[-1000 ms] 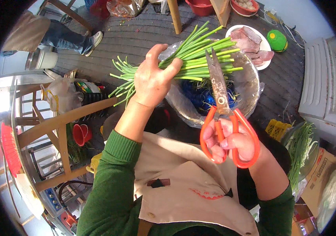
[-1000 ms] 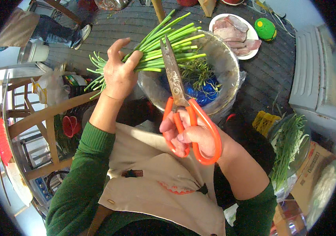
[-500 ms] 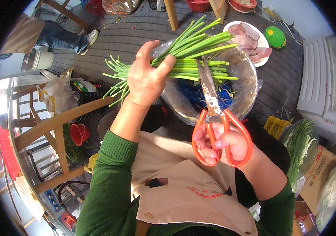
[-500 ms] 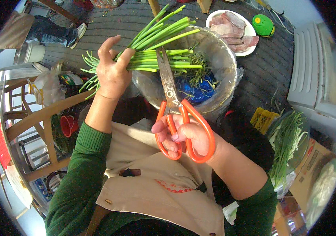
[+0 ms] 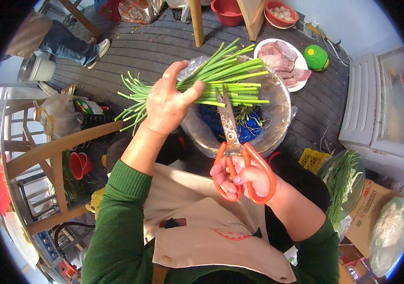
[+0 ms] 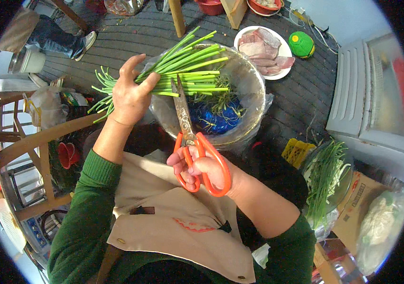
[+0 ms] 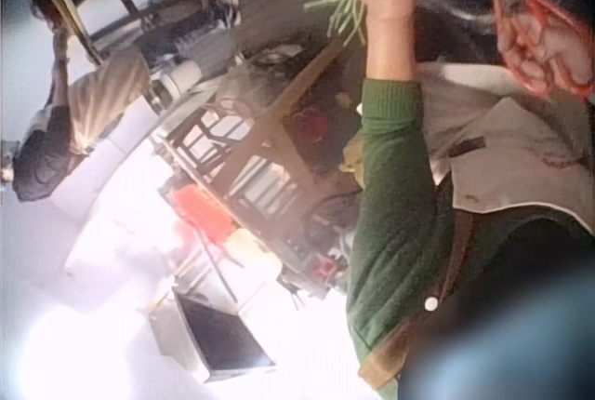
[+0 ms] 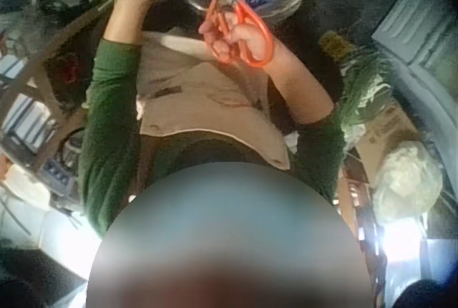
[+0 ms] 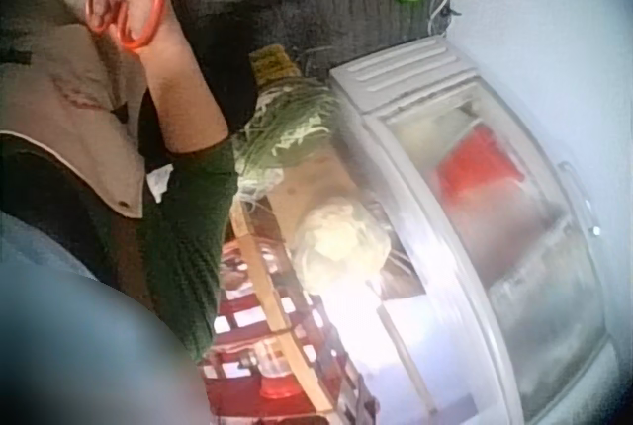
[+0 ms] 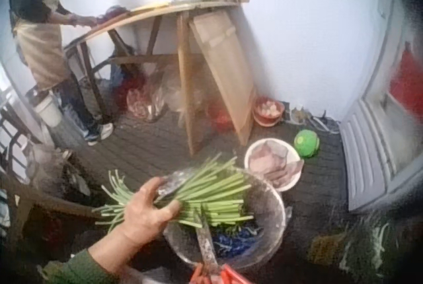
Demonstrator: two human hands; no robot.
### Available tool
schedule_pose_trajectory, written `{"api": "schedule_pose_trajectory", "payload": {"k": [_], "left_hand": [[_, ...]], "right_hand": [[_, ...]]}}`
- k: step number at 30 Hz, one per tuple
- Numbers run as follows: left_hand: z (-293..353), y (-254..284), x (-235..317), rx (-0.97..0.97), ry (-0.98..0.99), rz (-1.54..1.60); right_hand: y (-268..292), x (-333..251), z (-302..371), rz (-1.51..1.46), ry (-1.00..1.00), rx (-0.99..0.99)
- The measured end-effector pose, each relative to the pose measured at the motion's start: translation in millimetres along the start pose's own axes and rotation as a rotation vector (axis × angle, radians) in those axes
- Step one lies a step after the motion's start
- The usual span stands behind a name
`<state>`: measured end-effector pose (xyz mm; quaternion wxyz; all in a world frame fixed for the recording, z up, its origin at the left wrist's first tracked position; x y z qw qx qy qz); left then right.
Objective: The person trims the ends of a bundle of green vegetables using scissors while seated on the floor. The trimmed pieces fall into a nearby bin, and the person later places the trimmed bundle into a plastic bag.
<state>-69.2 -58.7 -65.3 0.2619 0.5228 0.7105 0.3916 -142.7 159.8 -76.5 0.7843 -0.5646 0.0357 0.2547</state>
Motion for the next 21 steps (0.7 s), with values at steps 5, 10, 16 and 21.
{"api": "schedule_pose_trajectory", "payload": {"k": [5, 10, 16, 21], "left_hand": [[-0.2, -0.1, -1.7, 0.045, -0.037, -0.039], [1.3, -3.6, -4.6, 0.058, -0.061, -0.045], [1.9, -3.6, -4.5, 0.082, -0.094, -0.057], [1.7, -3.0, -3.2, 0.086, -0.116, -0.052]], "right_hand": [[-2.3, -5.9, 1.9, 0.064, 0.024, 0.003], [-6.2, -6.5, 2.2, -0.13, -0.011, -0.056], [-7.7, -7.7, 2.8, -0.209, -0.02, -0.059], [-9.2, -7.6, 4.4, -0.287, -0.029, -0.075]]}}
Point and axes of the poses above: each hand's wrist, its own z-axis away from the middle knuckle, its own y-axis out of the back of the hand, x = y × z, the point moved 2 cm from there along -z, towards the middle knuckle, and after that the axes turned 3 degrees about y, right-handed, at the moved point
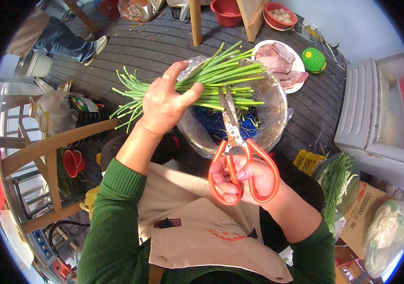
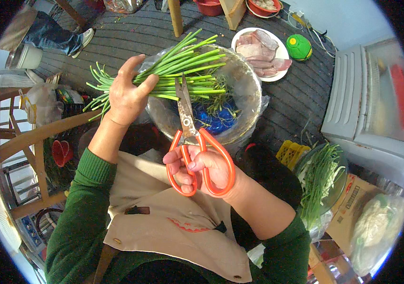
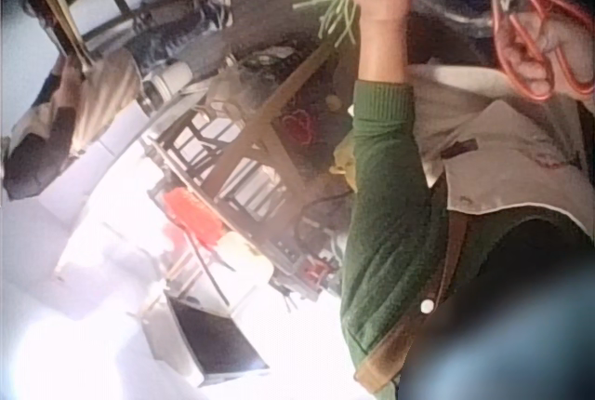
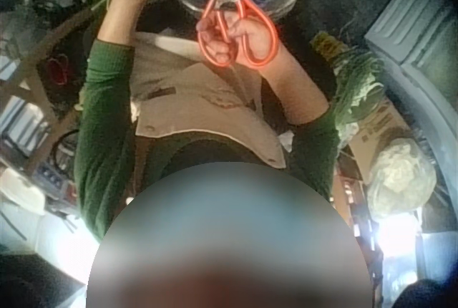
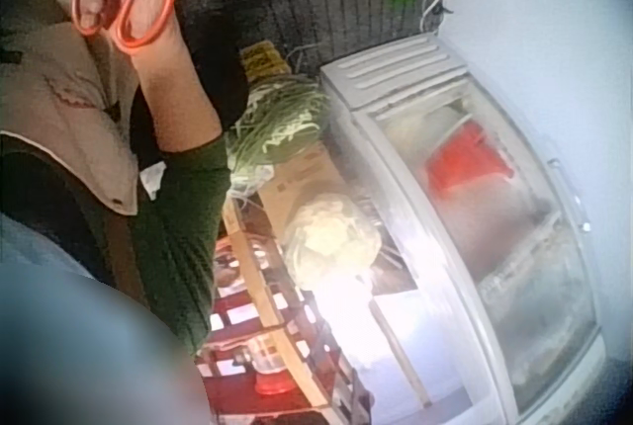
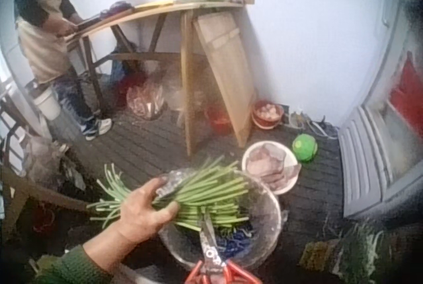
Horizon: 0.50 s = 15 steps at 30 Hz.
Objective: The person trims the ends of a bundle of green vegetables using scissors while seated on the floor. The trimmed pieces fall into a nearby bin, and the person later places the trimmed bundle into a plastic bag.
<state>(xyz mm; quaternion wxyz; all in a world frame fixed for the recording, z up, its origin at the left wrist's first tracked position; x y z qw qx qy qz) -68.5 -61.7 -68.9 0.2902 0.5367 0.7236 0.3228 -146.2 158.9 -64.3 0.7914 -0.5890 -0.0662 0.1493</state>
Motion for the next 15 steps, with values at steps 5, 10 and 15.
{"api": "schedule_pose_trajectory", "payload": {"k": [5, 10, 15], "left_hand": [[-0.2, -0.5, 1.0, 0.024, 0.001, 0.02], [-0.4, 1.0, 0.3, 0.01, 0.033, 0.033], [0.5, 1.2, 0.3, -0.003, 0.038, 0.027]], "right_hand": [[5.8, -1.6, -4.7, 0.129, 0.042, 0.007], [12.9, -7.9, -5.1, 0.669, 0.054, 0.287], [10.9, -20.8, -8.1, 1.088, 0.065, 0.512]]}}
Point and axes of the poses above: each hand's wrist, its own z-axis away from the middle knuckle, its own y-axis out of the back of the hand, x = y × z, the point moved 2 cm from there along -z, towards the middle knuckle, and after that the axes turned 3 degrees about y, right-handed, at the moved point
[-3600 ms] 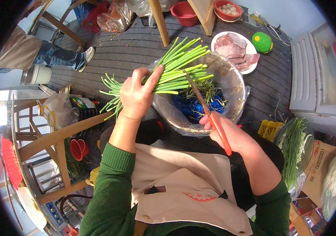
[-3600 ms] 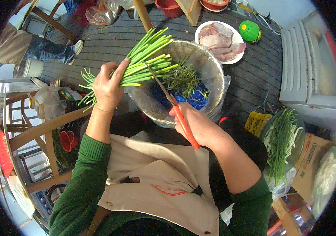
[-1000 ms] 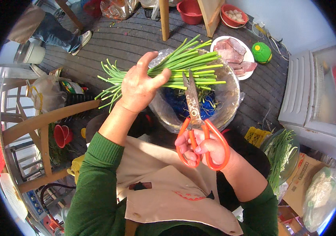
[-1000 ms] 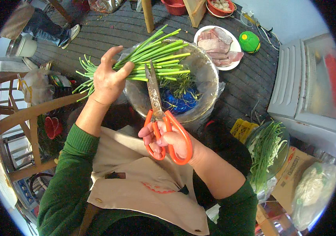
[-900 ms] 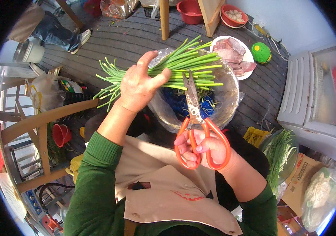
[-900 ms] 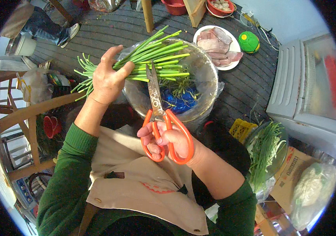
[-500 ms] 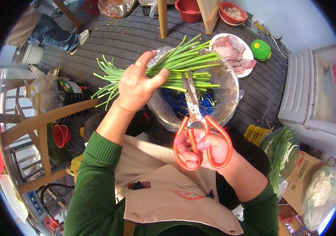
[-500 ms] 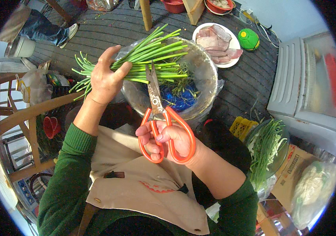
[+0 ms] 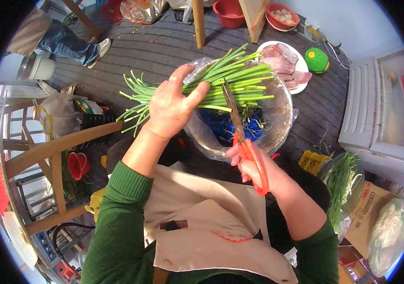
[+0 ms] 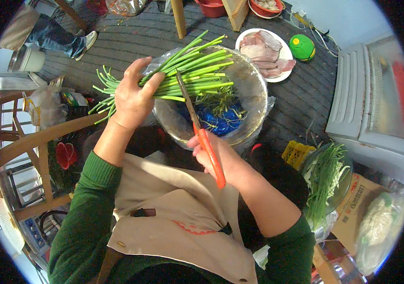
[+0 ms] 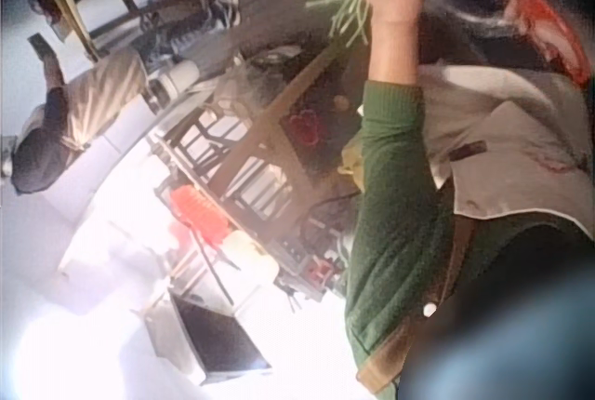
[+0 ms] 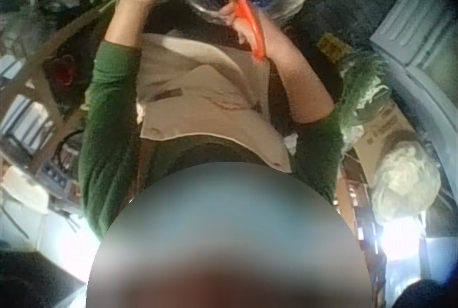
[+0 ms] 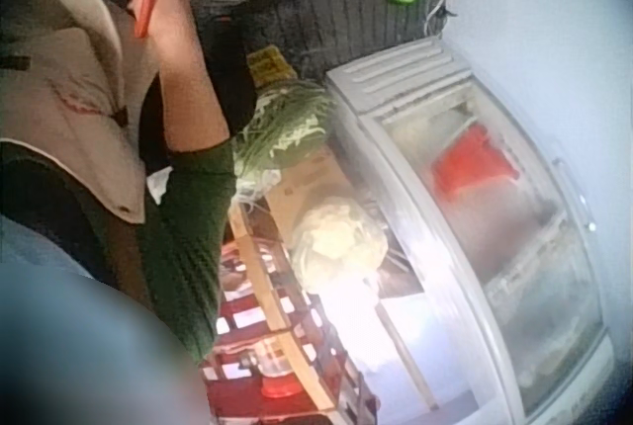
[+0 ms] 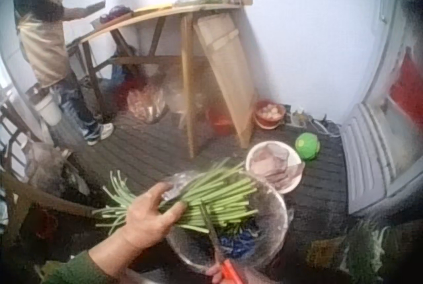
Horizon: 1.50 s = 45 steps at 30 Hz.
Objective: The person trims the ends of a bundle of green vegetables using scissors while seated on the floor. The trimmed pieces fall into a nearby bin, and the person later places the trimmed bundle into a plastic bag.
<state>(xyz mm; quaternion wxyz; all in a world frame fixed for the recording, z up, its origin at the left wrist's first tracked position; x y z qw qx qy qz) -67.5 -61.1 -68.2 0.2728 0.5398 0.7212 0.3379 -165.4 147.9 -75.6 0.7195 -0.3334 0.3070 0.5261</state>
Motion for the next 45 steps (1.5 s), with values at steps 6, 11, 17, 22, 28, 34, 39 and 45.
{"api": "schedule_pose_trajectory", "payload": {"k": [6, 11, 17, 22, 28, 34, 39, 45], "left_hand": [[2.9, -1.2, -1.3, -0.027, 0.012, -0.015], [1.0, -1.7, 0.1, -0.036, 0.0, -0.023], [-0.6, -1.2, 1.3, -0.071, 0.016, -0.046], [-4.1, -1.4, 0.5, -0.065, 0.027, -0.023], [-5.2, -0.7, 0.0, -0.074, 0.033, -0.009], [-4.0, -1.6, -4.3, -0.185, 0.16, 0.231], [-4.1, -2.3, -12.2, -0.256, 0.307, 0.538], [3.4, -1.0, -19.9, -0.457, 0.738, 1.042]], "right_hand": [[7.9, -6.3, -1.4, 0.207, -0.019, 0.025], [8.7, -9.6, -0.4, 0.236, 0.031, 0.044], [7.1, -10.0, -3.1, 0.357, 0.039, 0.099], [1.4, -8.0, -7.5, 0.26, 0.194, 0.178], [4.9, -4.5, -3.3, -0.2, 0.12, 0.181], [16.8, -0.6, -0.4, -0.229, 0.205, 0.242], [41.8, -9.3, 5.0, 0.116, 0.537, 0.427], [58.4, -16.9, 10.9, 0.448, 0.511, 0.481]]}}
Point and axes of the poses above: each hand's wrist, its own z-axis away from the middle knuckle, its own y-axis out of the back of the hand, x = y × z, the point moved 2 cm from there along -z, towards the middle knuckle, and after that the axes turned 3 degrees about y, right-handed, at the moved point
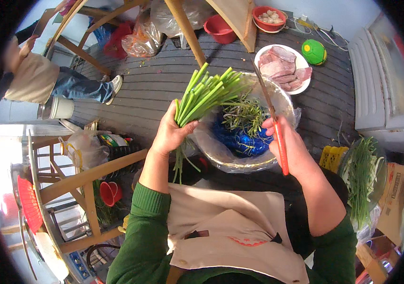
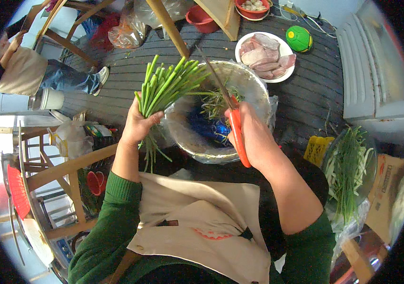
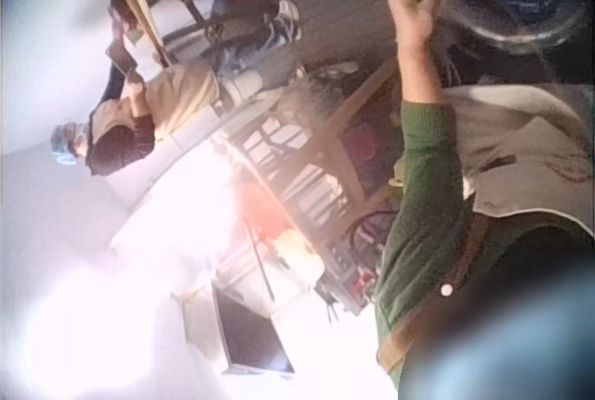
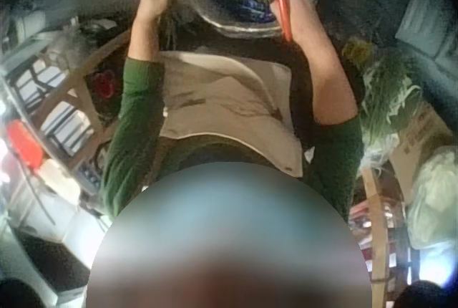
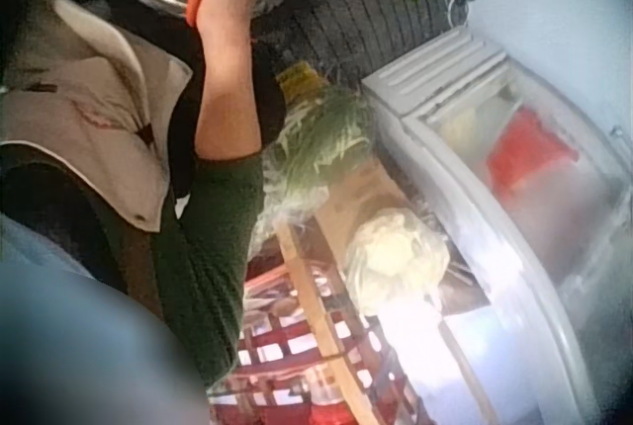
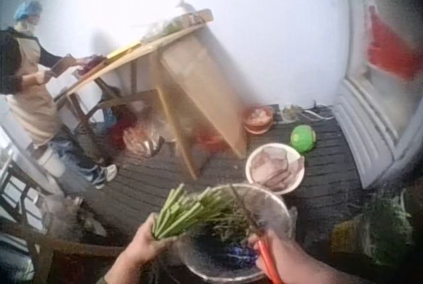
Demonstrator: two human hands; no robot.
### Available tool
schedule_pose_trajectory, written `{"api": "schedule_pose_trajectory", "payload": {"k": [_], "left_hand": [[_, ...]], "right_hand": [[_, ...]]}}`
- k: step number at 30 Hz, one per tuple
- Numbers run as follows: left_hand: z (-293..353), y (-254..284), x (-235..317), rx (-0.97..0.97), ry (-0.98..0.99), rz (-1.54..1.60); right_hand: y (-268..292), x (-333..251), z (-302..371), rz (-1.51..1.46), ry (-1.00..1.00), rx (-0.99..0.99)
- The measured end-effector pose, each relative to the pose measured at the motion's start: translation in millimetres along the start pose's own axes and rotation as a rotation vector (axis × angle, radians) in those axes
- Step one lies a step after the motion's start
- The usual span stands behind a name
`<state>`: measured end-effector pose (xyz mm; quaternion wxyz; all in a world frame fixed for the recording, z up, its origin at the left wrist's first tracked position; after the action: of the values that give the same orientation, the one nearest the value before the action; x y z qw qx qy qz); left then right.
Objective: The person trims the ends of a bundle of green vegetables using scissors while seated on the floor. The trimmed pieces fall into a nearby bin, and the person later places the trimmed bundle into a plastic bag.
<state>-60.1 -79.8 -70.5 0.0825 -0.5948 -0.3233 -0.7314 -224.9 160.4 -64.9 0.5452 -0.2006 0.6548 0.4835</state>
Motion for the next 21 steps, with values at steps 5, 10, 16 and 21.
{"api": "schedule_pose_trajectory", "payload": {"k": [5, 10, 16, 21], "left_hand": [[2.5, 0.6, -0.9, -0.132, 0.119, 0.311], [2.3, 1.0, -0.8, -0.177, 0.172, 0.305], [1.3, 0.5, -0.4, -0.189, 0.185, 0.277], [1.0, -0.2, -2.0, -0.177, 0.159, 0.358]], "right_hand": [[-3.9, -8.6, -0.7, 0.184, 0.0, 0.006], [-2.3, -21.5, 1.0, 0.392, 0.08, 0.022], [-0.2, -27.3, -0.1, 0.5, 0.069, -0.01], [3.9, -23.2, -3.8, 0.628, 0.045, 0.059]]}}
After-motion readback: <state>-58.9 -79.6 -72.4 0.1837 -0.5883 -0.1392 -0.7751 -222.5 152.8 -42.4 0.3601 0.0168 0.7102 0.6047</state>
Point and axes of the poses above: each hand's wrist, its own z-axis away from the middle knuckle, its own y-axis out of the back of the hand, x = y × z, the point moved 2 cm from there along -z, towards the middle knuckle, and after that the axes turned 3 degrees about y, right-handed, at the moved point
